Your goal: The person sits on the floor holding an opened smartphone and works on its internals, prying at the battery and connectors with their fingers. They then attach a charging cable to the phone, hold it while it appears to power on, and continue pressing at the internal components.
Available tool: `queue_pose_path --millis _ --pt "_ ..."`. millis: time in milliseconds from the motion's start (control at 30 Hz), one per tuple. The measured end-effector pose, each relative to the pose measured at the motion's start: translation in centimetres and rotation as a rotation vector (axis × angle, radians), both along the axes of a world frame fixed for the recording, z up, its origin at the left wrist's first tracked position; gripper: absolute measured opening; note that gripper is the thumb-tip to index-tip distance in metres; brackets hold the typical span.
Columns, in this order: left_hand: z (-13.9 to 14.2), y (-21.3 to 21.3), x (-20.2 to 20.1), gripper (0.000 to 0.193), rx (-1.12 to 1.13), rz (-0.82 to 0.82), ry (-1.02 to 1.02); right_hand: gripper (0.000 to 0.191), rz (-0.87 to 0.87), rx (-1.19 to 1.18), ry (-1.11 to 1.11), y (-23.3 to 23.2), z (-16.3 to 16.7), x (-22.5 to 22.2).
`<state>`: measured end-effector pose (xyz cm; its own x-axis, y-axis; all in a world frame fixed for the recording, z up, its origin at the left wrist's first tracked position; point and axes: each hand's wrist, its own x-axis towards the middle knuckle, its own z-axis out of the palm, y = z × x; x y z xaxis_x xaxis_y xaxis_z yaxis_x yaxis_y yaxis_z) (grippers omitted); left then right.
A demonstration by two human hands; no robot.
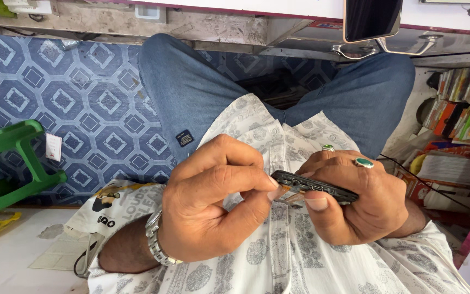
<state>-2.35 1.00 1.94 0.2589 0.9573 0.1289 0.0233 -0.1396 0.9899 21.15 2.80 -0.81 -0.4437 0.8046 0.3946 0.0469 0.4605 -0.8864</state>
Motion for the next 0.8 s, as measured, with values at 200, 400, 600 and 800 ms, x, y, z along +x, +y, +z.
queue_pose_path --millis 200,400,600,800 --pt "0.1 0.3 -0.3 0.028 0.004 -0.032 0.016 0.023 0.036 -0.01 0.039 0.3 0.1 -0.1" --pt "0.2 0.6 -0.3 0.029 0.022 -0.054 0.036 0.019 0.035 -0.044 0.07 0.5 0.2 -0.3" --pt "0.6 1.0 -0.6 0.028 0.017 -0.08 0.068 0.019 0.001 -0.004 0.078 0.5 0.3 -0.6" --pt "0.9 1.0 -0.7 0.027 0.008 -0.093 0.093 0.022 -0.123 0.095 0.091 0.3 -0.1 -1.6"
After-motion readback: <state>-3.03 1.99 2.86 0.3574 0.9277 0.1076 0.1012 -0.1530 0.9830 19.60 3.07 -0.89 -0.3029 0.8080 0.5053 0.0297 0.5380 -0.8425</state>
